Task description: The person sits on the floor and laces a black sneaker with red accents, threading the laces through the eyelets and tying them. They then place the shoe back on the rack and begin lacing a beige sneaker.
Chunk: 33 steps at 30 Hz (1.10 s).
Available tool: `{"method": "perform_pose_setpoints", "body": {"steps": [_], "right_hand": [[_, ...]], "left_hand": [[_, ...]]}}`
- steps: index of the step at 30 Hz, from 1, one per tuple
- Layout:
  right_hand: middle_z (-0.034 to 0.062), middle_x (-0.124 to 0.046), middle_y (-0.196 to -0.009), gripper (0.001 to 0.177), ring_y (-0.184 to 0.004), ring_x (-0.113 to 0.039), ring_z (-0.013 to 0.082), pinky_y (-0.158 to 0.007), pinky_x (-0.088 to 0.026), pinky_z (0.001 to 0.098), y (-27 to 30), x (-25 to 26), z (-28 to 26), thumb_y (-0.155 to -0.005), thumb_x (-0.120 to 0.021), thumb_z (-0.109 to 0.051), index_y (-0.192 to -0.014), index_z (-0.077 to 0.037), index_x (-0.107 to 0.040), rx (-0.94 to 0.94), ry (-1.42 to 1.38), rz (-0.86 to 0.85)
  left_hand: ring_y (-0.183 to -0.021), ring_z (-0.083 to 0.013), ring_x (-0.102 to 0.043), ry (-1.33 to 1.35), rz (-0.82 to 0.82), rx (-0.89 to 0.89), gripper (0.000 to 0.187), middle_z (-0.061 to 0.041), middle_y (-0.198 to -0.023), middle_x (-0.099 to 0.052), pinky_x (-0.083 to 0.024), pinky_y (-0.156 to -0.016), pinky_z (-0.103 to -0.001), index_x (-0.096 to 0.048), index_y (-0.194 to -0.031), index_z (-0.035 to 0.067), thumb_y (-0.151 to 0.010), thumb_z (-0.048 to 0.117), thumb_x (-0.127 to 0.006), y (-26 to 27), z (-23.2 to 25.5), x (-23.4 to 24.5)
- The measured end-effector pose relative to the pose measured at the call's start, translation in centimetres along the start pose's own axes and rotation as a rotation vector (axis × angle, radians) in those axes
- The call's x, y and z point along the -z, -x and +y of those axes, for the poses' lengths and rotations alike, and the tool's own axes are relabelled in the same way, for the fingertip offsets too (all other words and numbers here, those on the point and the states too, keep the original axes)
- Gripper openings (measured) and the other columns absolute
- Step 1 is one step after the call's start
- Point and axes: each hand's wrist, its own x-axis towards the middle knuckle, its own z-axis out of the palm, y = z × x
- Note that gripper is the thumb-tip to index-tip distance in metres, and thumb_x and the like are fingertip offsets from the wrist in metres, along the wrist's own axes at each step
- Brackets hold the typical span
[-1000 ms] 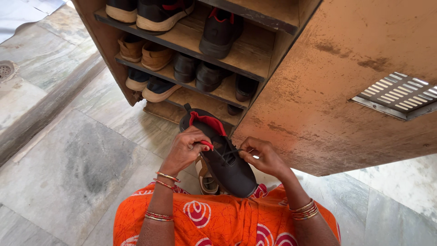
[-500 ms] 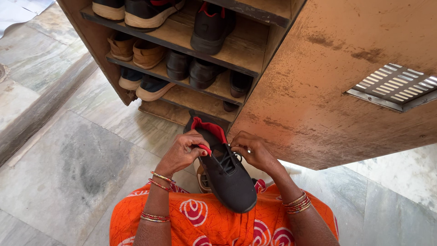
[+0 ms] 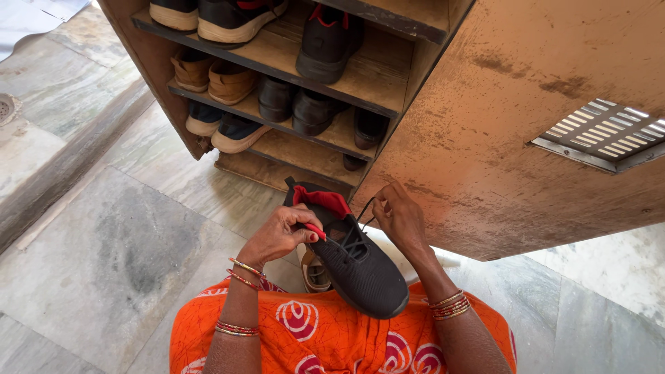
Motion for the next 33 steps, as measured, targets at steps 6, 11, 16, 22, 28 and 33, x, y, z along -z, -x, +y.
{"method": "perform_pose_setpoints", "body": {"steps": [6,11,16,22,28,33], "right_hand": [[0.004,-0.066,-0.094,0.009,-0.077,-0.069,0.0164,-0.064,-0.059,0.0321,-0.1,0.2,-0.6,-0.095,-0.069,-0.016,-0.094,-0.007,-0.071,-0.048,-0.058,-0.138],[0.0039,-0.07,-0.103,0.019,-0.088,-0.069,0.0164,-0.073,-0.061,0.0337,-0.4,1.6,-1.2,-0.091,-0.07,-0.021,-0.103,-0.007,-0.072,-0.072,-0.346,-0.324],[0.0038,-0.075,-0.107,0.023,-0.103,-0.07,0.0193,-0.086,-0.06,0.0402,0.1,3.1,-1.8,-0.087,-0.071,-0.024,-0.104,-0.011,-0.077,-0.021,-0.503,-0.542],[0.0029,-0.075,-0.112,0.022,-0.112,-0.07,0.0209,-0.096,-0.058,0.0424,0.8,2.6,-1.9,-0.085,-0.072,-0.026,-0.1,-0.01,-0.074,0.043,-0.396,-0.527],[0.0062,-0.076,-0.107,0.019,-0.106,-0.074,0.0208,-0.102,-0.055,0.043,1.5,2.6,-0.8,-0.098,-0.066,-0.028,-0.106,-0.012,-0.069,0.105,-0.374,-0.517],[0.0064,-0.077,-0.102,0.021,-0.093,-0.076,0.019,-0.083,-0.065,0.0359,0.6,4.8,-0.4,-0.094,-0.065,-0.028,-0.107,-0.012,-0.071,-0.058,-0.302,-0.55]], "left_hand": [[-0.077,-0.0109,-0.063,0.045,0.026,-0.002,0.01,-0.001,-0.086,-0.067,-0.054,-0.068,-0.025,-0.079,-0.087,0.003,-0.082,-0.004,-0.073,-0.1,-0.5,0.4],[-0.079,-0.0112,-0.065,0.041,0.09,-0.029,0.009,-0.001,-0.087,-0.068,-0.056,-0.071,-0.025,-0.079,-0.086,0.003,-0.081,-0.004,-0.075,0.1,-0.4,0.8],[-0.079,-0.0111,-0.065,-0.035,0.13,-0.016,0.01,0.0,-0.087,-0.067,-0.056,-0.07,-0.026,-0.078,-0.087,0.004,-0.079,-0.002,-0.077,0.1,0.0,1.0],[-0.079,-0.0124,-0.064,-0.061,0.138,-0.028,0.01,-0.001,-0.087,-0.067,-0.056,-0.07,-0.027,-0.078,-0.087,0.004,-0.078,-0.002,-0.077,0.2,0.3,0.6],[-0.08,-0.0131,-0.062,-0.09,0.127,-0.032,0.009,-0.002,-0.089,-0.066,-0.054,-0.073,-0.03,-0.079,-0.087,0.004,-0.079,-0.001,-0.078,0.4,1.4,0.3],[-0.076,-0.0143,-0.064,-0.258,0.195,-0.015,0.01,-0.002,-0.084,-0.07,-0.053,-0.07,-0.031,-0.08,-0.085,0.007,-0.076,0.004,-0.081,1.1,3.2,0.3]]}}
